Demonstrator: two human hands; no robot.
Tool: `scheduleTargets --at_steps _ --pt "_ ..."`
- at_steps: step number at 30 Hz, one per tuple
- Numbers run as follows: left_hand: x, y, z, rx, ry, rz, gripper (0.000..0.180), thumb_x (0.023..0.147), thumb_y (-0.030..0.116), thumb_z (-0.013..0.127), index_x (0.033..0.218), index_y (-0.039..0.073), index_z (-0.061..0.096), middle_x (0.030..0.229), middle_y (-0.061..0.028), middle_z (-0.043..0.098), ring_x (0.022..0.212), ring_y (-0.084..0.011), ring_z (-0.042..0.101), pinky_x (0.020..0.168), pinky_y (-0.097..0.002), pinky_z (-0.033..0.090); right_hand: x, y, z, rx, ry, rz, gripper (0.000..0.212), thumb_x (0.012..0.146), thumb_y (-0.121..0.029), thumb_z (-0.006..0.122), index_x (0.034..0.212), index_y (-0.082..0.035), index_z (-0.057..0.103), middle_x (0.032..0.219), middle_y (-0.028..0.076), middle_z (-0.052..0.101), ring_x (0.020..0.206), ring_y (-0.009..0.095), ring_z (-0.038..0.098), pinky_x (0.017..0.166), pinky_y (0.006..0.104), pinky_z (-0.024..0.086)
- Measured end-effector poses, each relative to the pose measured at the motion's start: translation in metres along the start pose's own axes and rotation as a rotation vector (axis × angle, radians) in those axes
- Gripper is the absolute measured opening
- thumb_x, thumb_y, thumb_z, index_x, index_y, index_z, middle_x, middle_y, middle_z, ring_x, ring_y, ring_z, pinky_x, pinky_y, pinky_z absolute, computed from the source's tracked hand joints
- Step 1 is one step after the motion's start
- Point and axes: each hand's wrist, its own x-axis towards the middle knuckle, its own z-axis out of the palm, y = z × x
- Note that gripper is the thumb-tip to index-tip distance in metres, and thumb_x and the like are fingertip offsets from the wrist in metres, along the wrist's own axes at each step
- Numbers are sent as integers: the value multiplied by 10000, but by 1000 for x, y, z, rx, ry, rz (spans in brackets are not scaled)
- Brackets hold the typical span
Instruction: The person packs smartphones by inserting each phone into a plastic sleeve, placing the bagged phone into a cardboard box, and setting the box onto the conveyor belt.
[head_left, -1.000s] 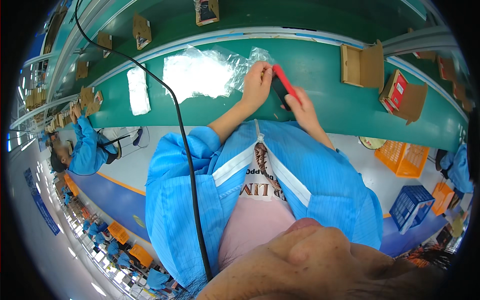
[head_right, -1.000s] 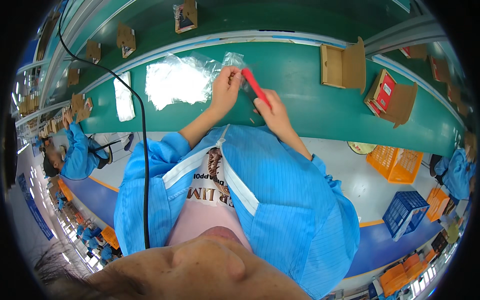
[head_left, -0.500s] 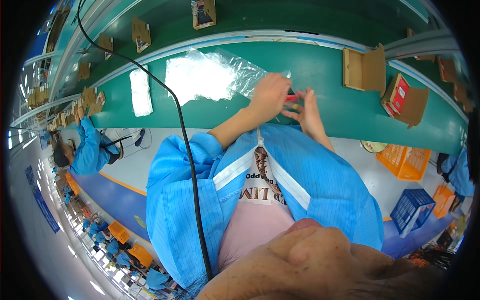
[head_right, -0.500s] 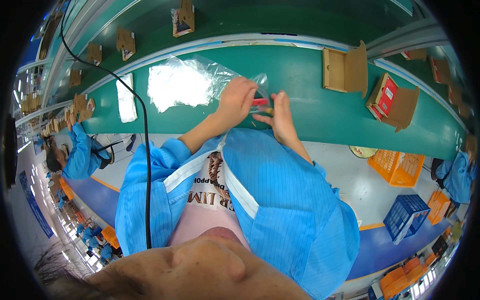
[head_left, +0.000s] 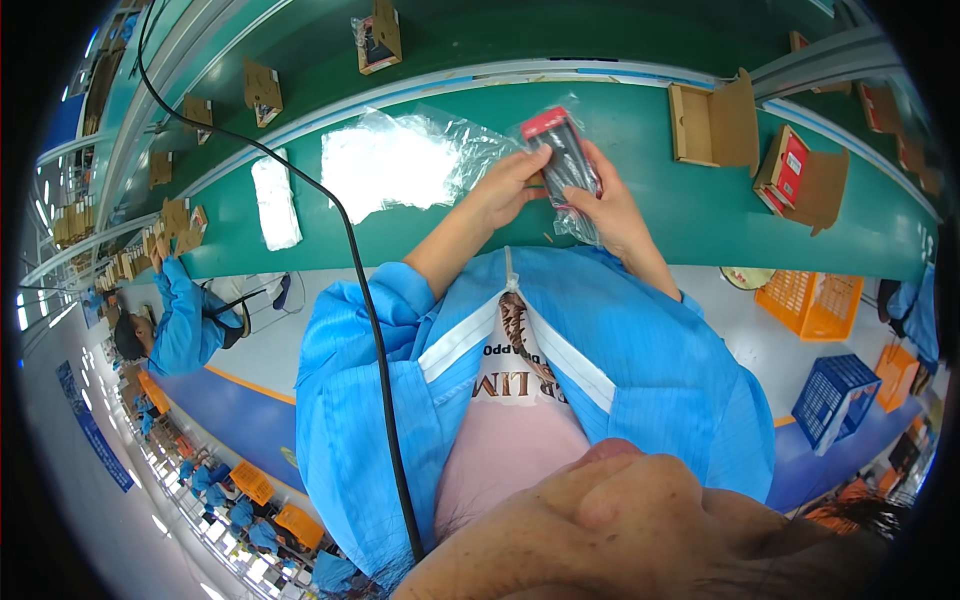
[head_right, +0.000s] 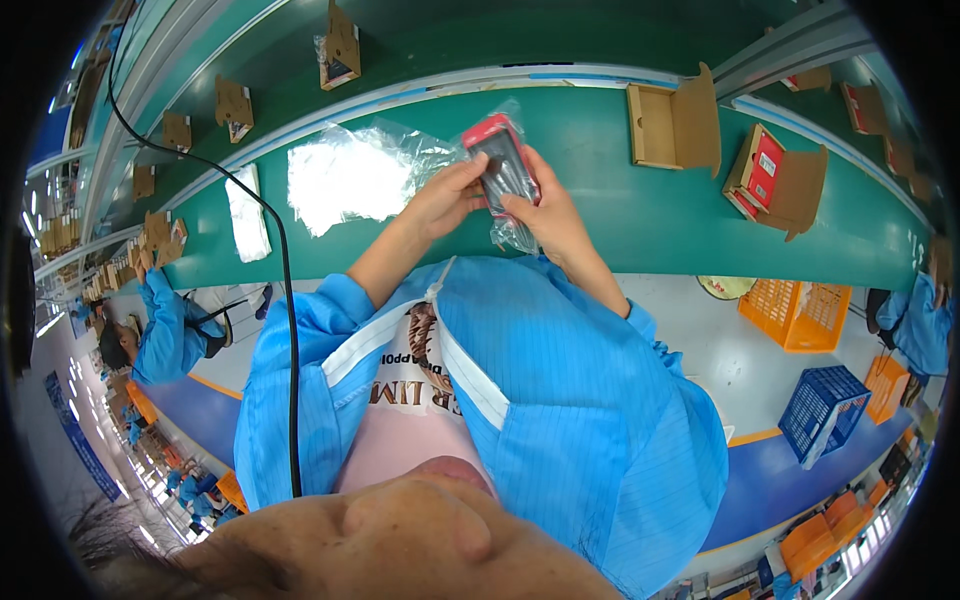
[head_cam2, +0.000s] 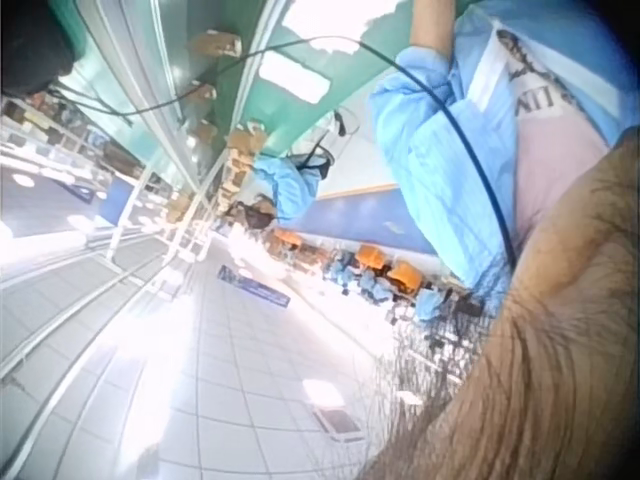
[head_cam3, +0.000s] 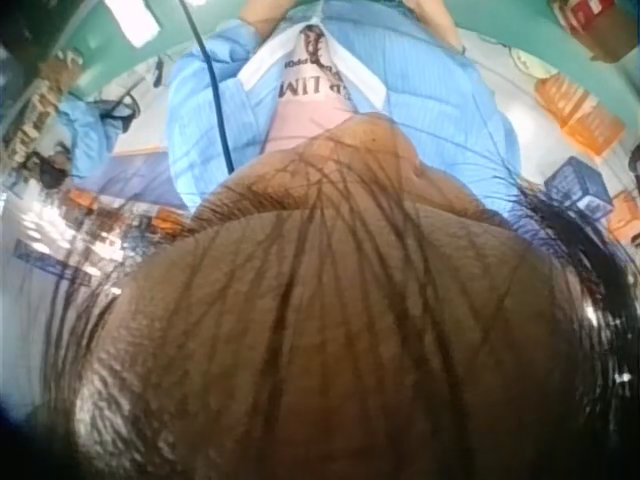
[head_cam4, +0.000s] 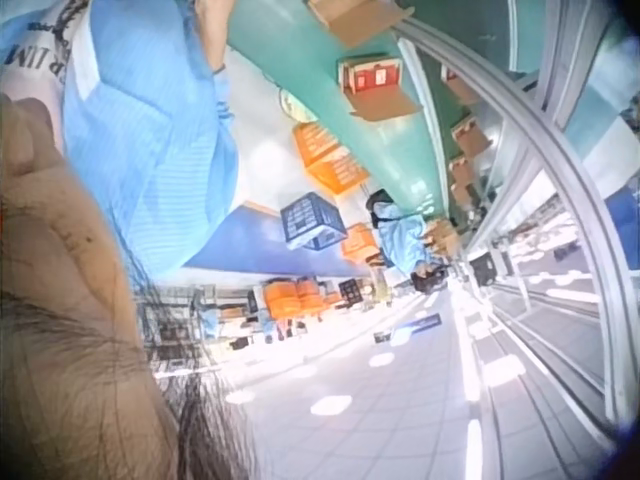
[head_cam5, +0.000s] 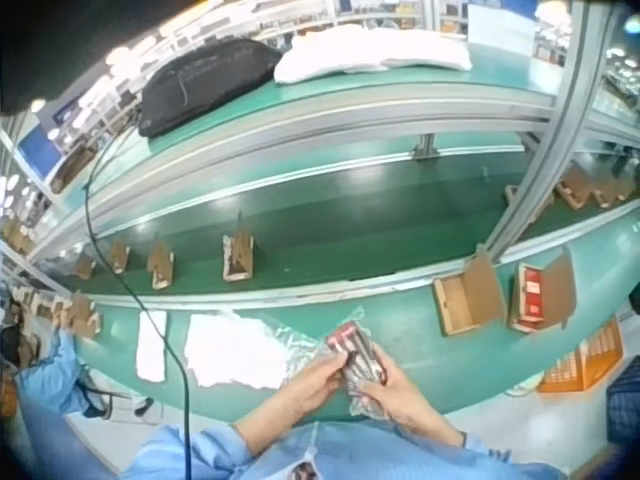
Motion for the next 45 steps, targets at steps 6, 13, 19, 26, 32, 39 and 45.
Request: scheduleTargets --at_steps 6,13,19,26,32,39,45 --pt "14 -1 -12 -412 -81 -166 215 886 296 619 1048 158 590 1047 -33 621 968 -165 558 819 -364 432 -5 35 -47 -235 119 -48 580 796 14 609 1339 -38 412 1138 89 553 887 146 572 759 269 486" --pt "9 31 -12 -208 171 410 201 895 205 621 1072 138 553 988 10 610 857 -113 548 749 -312 450 -22 9 -155 -896 953 -365 692 743 -224 737 1306 7 407 1180 225 513 888 266 585 778 365 474" --pt "21 51 22 644 422 1168 279 821 39 615 1100 57 606 1062 -65 613 956 -204 558 861 -328 428 43 -6 -208 -752 907 -199 452 861 -389 611 949 55 607 804 210 650 753 280 658 650 385 496" --pt "52 0 15 1174 290 1332 368 674 10 621 1037 69 641 1018 -123 606 998 -308 533 832 -408 455 63 54 -49 -901 649 -513 237 889 -158 544 1080 -37 615 973 200 625 898 394 585 777 441 476" --pt "53 -11 7 1194 402 911 256 779 216 662 966 44 639 906 -132 616 945 -322 514 812 -453 399 66 45 -32 -913 587 -662 243 925 -209 523 1023 -6 615 827 211 624 747 371 608 656 423 474" --pt "65 7 -7 1622 693 894 494 737 254 706 1135 17 535 1264 -173 449 1141 -376 419 926 -469 358 61 37 -27 -999 527 -586 232 920 -167 510 1087 -42 611 889 161 610 817 345 571 729 427 458" --pt "70 12 -10 1791 362 1068 501 751 179 657 1219 45 540 1396 -185 375 1270 -347 380 1036 -464 332 64 40 -24 -1020 518 -672 219 912 -143 515 1080 -38 608 862 153 592 798 342 558 710 423 454"
